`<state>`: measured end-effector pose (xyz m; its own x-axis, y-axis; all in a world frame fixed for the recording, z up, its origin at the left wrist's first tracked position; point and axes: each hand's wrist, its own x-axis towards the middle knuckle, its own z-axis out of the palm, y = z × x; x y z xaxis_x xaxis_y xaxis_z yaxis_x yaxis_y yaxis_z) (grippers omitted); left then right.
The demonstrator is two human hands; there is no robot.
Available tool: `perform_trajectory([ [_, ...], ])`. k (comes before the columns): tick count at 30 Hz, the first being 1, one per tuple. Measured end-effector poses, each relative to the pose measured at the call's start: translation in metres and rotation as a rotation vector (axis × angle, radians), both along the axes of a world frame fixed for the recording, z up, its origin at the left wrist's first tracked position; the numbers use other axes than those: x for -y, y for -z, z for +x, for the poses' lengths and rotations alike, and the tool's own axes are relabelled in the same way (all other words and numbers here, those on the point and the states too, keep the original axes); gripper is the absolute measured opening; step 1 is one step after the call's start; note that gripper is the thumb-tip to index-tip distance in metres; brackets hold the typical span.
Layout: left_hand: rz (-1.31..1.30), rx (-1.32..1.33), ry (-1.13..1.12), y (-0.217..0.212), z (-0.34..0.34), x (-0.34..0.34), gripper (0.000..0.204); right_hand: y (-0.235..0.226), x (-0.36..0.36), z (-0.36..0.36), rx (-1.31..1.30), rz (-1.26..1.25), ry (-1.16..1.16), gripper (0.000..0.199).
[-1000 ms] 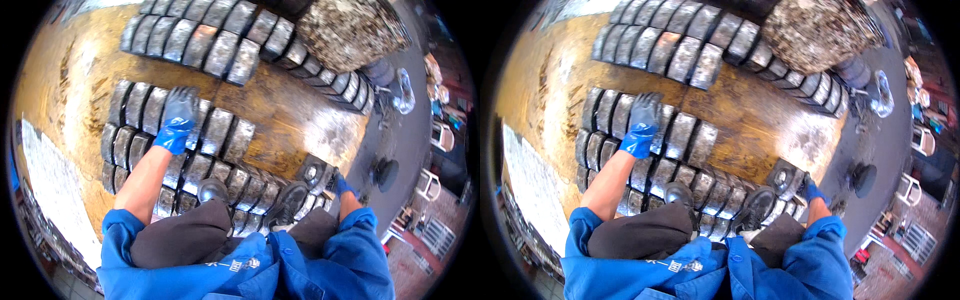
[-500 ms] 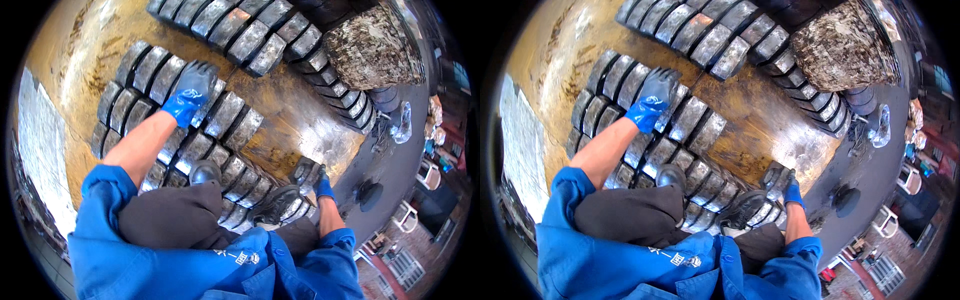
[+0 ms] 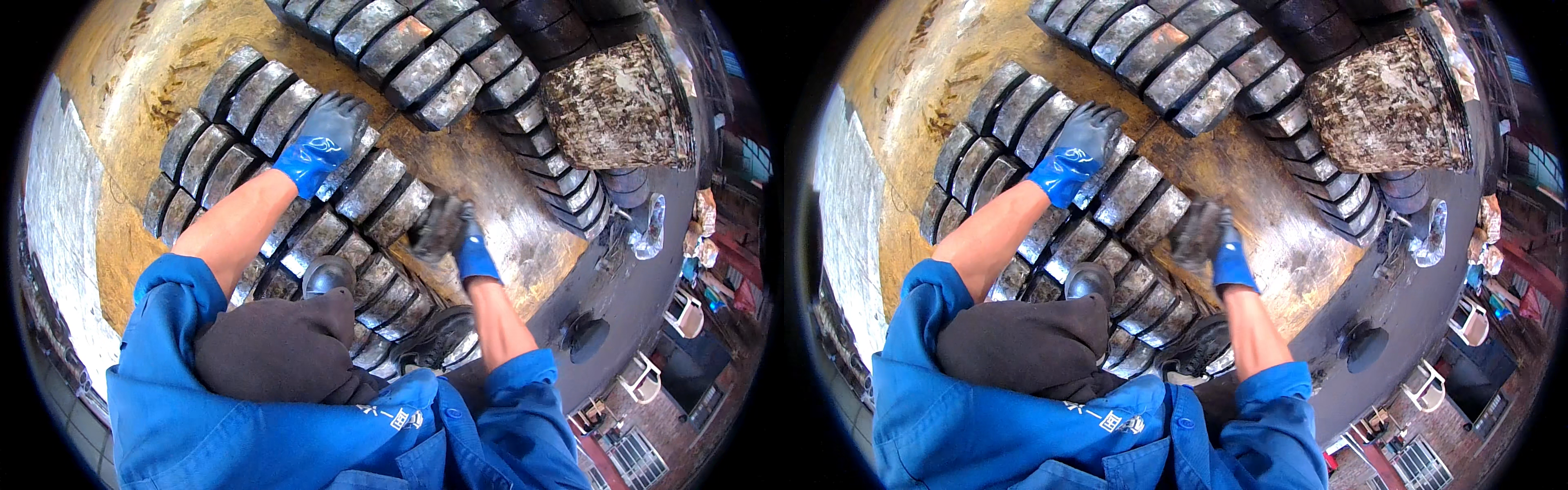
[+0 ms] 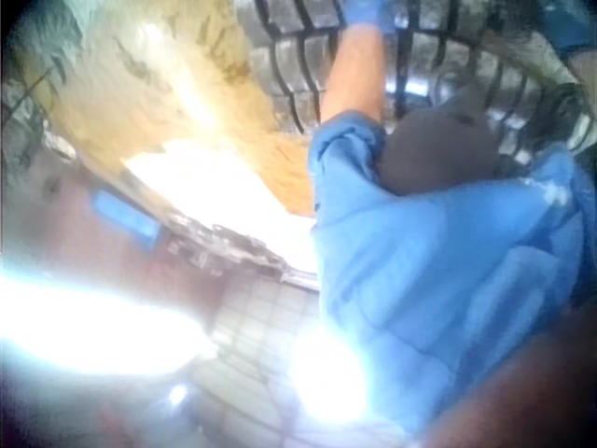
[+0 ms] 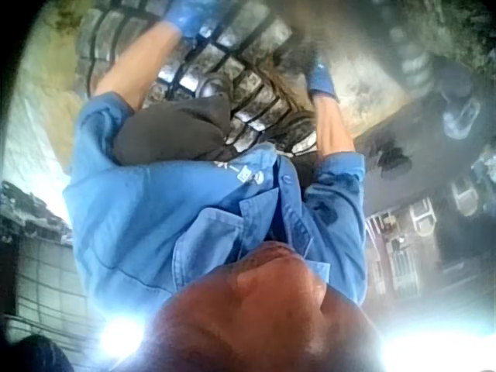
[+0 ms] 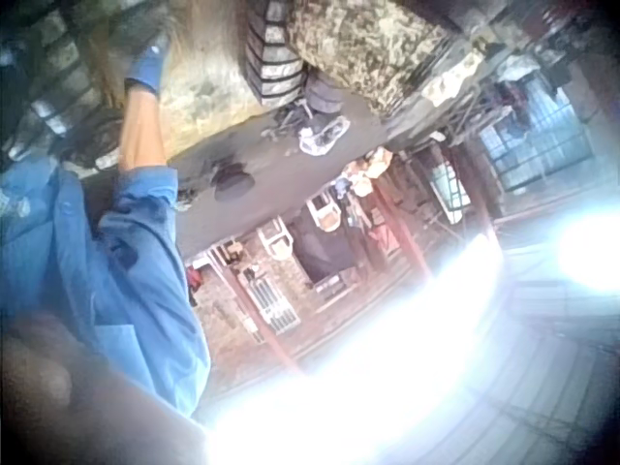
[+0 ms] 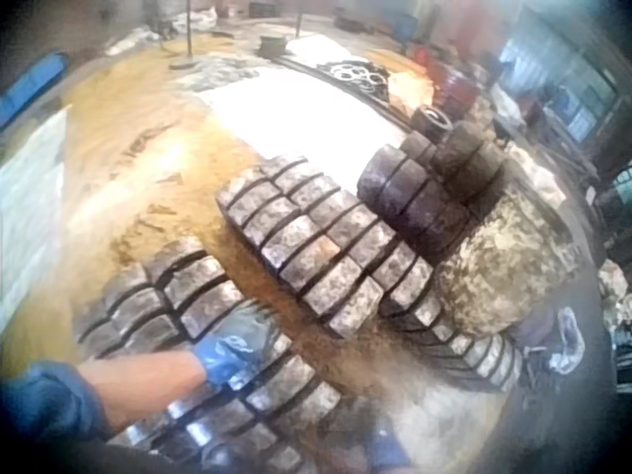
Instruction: The person uses a hammer and a metal tool to clean and separate dark, curved metal segments on a wooden workbench. They then arrange the cleaned segments into neat rows and stacks on the table.
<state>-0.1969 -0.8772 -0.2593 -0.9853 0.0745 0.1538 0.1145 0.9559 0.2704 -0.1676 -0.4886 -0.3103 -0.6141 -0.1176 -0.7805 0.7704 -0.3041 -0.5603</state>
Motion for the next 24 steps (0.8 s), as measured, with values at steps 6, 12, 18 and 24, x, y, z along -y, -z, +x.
perform_trajectory([
  [6,0.049,0.011,-0.005,0.006,0.008,0.007,0.036,-0.025,0.064,0.033,0.127,-0.018,0.048,0.062],
  [12,0.042,0.019,0.005,-0.007,0.002,0.003,0.034,-0.005,0.053,0.032,0.198,-0.039,0.071,0.063],
  [18,0.034,-0.048,0.006,-0.004,0.004,0.004,0.034,-0.033,0.027,-0.006,0.306,0.475,-0.542,0.064],
  [24,0.191,-0.116,-0.083,0.001,0.005,0.013,0.032,-0.08,0.095,-0.093,-0.936,1.383,-0.747,0.06],
])
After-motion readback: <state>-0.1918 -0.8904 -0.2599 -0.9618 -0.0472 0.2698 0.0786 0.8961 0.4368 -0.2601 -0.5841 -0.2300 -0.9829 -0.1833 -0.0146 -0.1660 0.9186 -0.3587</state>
